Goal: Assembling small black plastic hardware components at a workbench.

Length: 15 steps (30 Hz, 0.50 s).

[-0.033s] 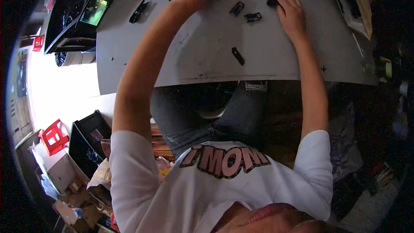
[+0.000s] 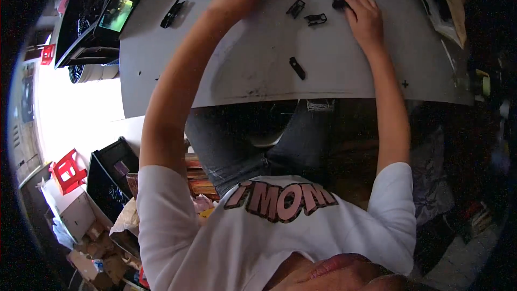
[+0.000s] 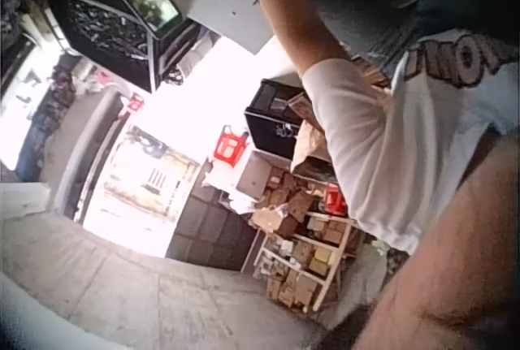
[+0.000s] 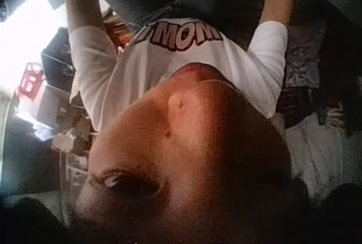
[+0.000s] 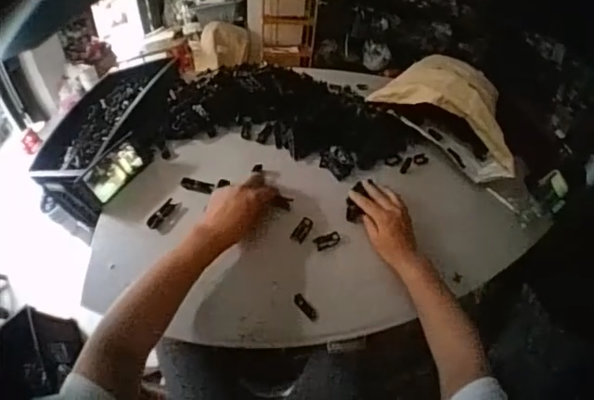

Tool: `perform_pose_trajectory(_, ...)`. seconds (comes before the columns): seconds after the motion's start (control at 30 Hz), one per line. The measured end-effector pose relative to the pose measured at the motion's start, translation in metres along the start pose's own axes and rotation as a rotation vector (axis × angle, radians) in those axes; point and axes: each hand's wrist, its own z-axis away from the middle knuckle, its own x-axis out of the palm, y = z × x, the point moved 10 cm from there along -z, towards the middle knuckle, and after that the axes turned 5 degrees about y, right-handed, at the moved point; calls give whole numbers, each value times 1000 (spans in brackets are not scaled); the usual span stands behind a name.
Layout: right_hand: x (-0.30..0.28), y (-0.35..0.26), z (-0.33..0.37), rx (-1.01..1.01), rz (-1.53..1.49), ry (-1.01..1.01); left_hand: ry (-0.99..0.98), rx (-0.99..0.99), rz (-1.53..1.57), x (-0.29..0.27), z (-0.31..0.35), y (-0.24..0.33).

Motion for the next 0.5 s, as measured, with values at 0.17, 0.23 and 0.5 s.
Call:
perform_pose_trajectory(0.17,-23,-20,-2,-85,31,87,317,567,-344,-1,52,24)
perform_pose_trajectory(0.23,-35,-7,0,-2,37,148,337,-113,476,-66,53,11)
perform_pose_trajectory(0.5,-33,16,6,250,-124,111,240,-272,840,-49,125,6)
